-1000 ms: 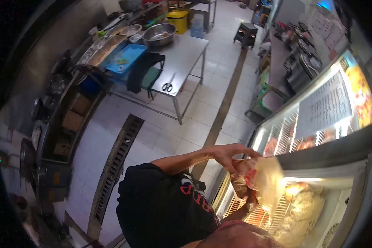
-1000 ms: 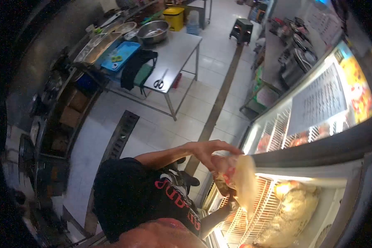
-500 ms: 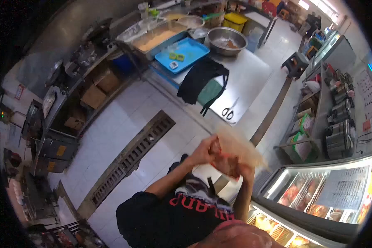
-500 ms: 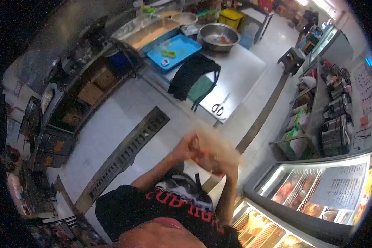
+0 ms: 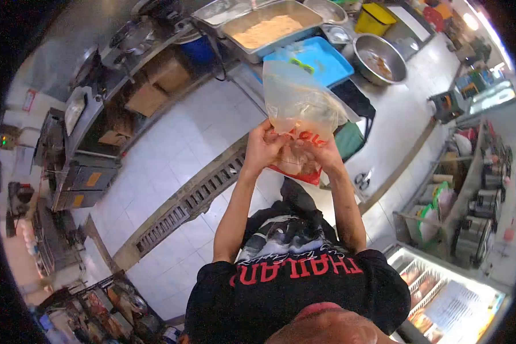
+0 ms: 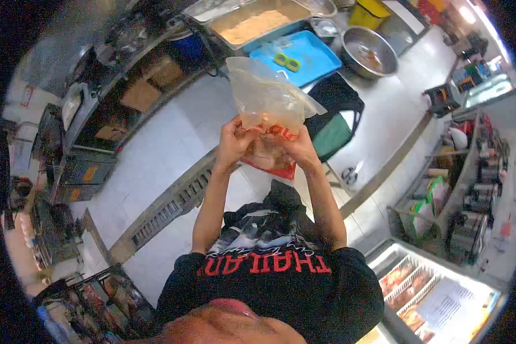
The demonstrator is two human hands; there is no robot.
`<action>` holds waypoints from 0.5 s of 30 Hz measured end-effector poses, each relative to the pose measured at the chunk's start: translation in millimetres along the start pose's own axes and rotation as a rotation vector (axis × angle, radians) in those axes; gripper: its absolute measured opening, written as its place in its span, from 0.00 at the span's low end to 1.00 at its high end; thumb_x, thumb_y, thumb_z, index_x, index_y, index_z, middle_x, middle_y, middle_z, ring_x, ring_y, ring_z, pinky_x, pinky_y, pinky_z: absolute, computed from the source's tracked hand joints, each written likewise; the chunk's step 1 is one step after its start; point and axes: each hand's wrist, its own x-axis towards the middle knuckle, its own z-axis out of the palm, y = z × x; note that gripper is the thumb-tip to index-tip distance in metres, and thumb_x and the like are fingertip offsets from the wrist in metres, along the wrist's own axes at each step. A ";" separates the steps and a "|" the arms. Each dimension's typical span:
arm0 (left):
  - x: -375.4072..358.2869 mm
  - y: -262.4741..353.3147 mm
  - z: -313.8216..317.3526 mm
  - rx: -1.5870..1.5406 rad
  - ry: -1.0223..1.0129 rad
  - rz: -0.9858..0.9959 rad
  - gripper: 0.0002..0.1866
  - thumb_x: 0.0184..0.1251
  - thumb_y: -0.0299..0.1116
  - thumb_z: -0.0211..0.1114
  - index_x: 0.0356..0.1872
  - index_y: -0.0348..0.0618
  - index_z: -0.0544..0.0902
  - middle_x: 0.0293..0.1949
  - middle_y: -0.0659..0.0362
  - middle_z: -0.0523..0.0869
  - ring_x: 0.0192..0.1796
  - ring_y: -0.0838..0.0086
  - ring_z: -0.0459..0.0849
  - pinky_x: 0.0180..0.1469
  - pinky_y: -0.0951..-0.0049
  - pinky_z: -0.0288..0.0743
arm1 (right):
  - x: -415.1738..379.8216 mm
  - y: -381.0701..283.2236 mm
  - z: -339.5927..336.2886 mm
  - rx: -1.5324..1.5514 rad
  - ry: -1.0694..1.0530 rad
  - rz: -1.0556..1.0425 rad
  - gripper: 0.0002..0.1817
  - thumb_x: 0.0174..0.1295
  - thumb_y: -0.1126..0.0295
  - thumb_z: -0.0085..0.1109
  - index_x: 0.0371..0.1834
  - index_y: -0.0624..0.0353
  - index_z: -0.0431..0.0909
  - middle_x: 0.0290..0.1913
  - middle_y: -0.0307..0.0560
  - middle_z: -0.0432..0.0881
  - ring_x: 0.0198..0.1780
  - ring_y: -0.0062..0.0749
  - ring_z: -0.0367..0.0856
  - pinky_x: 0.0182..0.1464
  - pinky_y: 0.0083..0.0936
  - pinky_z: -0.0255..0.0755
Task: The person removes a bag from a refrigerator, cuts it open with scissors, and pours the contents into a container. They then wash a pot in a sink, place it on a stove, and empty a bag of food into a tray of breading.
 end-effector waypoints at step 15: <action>244.9 -34.1 -108.4 -0.027 0.087 -0.093 0.28 0.56 0.24 0.69 0.59 0.35 0.72 0.49 0.60 0.82 0.50 0.75 0.80 0.54 0.72 0.74 | 303.2 40.7 -28.7 0.188 -0.127 0.106 0.30 0.52 0.78 0.68 0.61 0.61 0.71 0.56 0.43 0.78 0.55 0.30 0.77 0.57 0.28 0.73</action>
